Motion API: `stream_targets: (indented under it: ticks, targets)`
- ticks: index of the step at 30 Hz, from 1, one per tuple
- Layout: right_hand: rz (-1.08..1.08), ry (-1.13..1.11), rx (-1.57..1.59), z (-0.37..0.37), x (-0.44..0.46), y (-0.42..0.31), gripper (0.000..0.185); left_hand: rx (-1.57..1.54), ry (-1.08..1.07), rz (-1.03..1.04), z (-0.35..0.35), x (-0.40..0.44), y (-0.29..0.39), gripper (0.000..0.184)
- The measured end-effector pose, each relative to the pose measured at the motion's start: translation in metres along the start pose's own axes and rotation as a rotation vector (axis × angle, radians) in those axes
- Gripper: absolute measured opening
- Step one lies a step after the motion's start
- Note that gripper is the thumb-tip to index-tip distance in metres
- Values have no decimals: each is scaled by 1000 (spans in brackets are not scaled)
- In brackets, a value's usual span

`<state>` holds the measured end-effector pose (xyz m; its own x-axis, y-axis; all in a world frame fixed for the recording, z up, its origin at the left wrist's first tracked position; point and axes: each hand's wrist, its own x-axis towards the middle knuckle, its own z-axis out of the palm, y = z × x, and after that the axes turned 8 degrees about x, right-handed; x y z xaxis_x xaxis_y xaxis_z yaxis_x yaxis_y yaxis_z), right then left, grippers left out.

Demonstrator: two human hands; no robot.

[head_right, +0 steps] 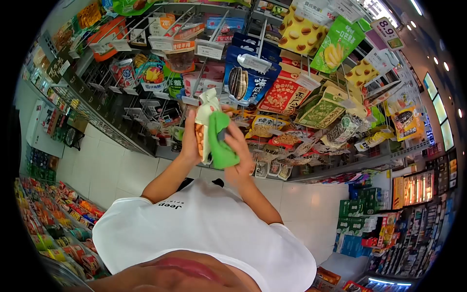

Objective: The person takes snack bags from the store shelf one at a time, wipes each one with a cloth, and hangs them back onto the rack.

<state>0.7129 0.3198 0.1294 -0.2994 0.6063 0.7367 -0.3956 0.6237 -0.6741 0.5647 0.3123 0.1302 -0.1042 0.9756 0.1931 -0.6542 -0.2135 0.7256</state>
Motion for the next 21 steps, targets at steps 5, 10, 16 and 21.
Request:
stream_targets:
  ticks: [5,10,16,21]
  targets:
    - [-236,-202,-304,6,15,8,43,-85,-66,-36,3,6,18,83]
    - [-51,-6,-157,1,41,23,45,-1,37,-168,-4,-6,12,73]
    - [-255,-209,-149,-2,43,19,39,-88,-62,177,15,24,14,82]
    - [-163,-182,-139,-27,70,9,38,-7,-76,47,28,21,8,76]
